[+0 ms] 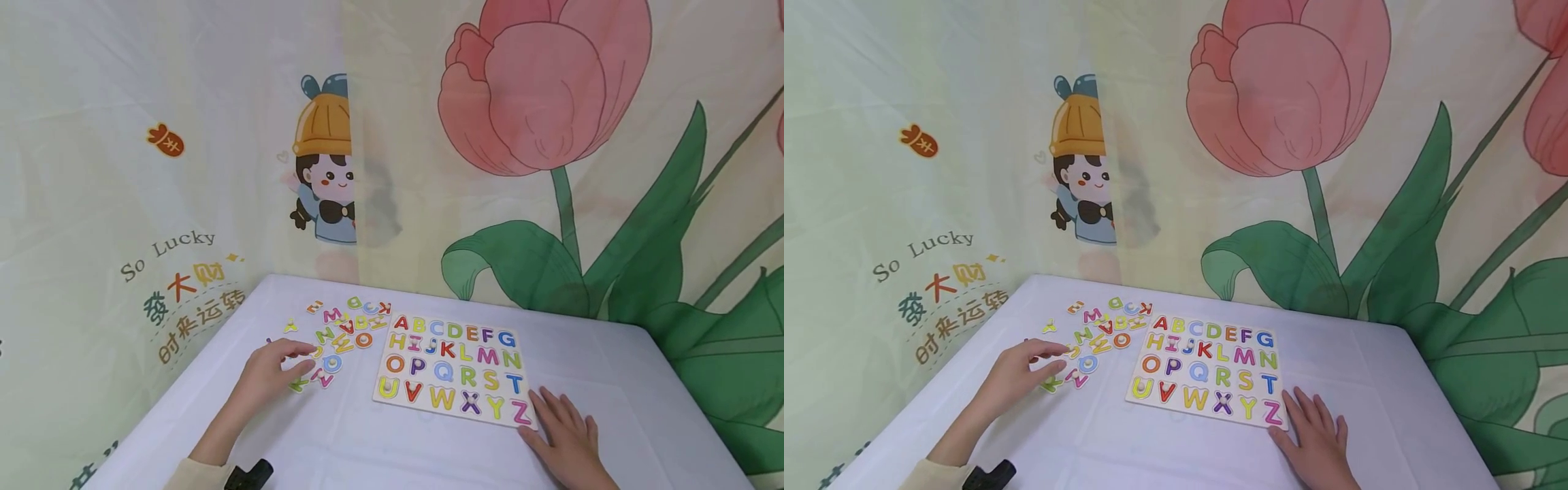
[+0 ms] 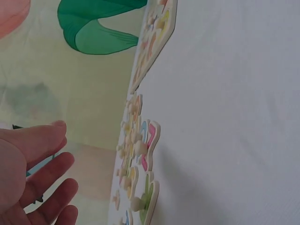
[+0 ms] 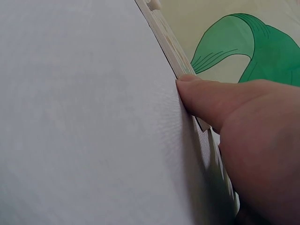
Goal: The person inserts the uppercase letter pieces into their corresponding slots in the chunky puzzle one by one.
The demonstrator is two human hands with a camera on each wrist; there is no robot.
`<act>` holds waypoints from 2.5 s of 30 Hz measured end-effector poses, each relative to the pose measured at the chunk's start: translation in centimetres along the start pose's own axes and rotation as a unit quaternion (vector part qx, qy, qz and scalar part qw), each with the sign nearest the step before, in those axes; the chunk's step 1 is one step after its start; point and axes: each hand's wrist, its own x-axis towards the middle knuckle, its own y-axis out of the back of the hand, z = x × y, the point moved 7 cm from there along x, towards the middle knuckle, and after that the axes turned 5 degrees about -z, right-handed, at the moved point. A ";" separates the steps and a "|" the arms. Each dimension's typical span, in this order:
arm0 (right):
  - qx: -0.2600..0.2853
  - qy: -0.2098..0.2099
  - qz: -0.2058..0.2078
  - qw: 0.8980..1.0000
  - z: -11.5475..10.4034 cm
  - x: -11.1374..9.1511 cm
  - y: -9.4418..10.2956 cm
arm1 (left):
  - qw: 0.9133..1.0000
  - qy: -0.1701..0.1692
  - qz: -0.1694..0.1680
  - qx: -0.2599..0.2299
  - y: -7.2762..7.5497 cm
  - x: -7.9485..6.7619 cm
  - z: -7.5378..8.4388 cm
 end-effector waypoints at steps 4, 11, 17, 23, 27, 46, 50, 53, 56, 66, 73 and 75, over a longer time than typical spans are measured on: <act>0.009 -0.002 0.003 1.000 0.1 0.0 0.1 | 1.000 0.022 0.000 -0.004 -0.5 -0.8 0.3; 0.019 -0.004 0.002 1.000 0.1 0.0 0.1 | 0.997 0.079 -0.001 -0.020 -1.3 -1.6 -0.2; 0.014 0.004 0.006 1.000 -0.1 0.1 0.1 | 0.992 0.117 -0.003 -0.051 -2.3 -1.8 -1.1; 0.016 0.001 0.006 1.000 -0.1 0.0 0.1 | 0.991 0.122 -0.016 -0.058 -3.2 -1.3 -1.0; 0.019 -0.003 0.002 1.000 -0.1 0.0 0.1 | 0.991 0.121 -0.018 -0.057 -3.4 -1.1 -1.1; 0.014 0.010 0.015 1.000 -0.4 -0.2 0.5 | 0.999 0.031 -0.023 -0.018 -4.6 -0.3 -1.6; 0.011 0.015 0.021 1.000 -0.4 -0.3 0.5 | 0.999 0.037 -0.025 -0.014 -5.0 -0.2 -2.0; 0.012 0.019 0.023 0.999 -0.4 -0.3 0.5 | 0.999 0.034 -0.023 -0.010 -5.1 -0.1 -2.1; 0.014 0.020 0.024 0.999 -0.4 -0.4 0.4 | 0.999 0.027 -0.018 -0.003 -4.9 -0.1 -1.9; 0.006 0.016 0.022 1.000 -0.6 -0.5 0.6 | 0.999 0.032 -0.024 0.006 -4.9 -0.1 -1.0; 0.010 0.016 0.024 1.000 -0.5 -0.5 0.4 | 0.998 0.055 -0.028 -0.005 -5.4 -0.1 -1.4; 0.010 0.016 0.025 1.000 -0.4 -0.4 0.4 | 0.998 0.061 -0.031 -0.006 -5.6 -0.1 -1.5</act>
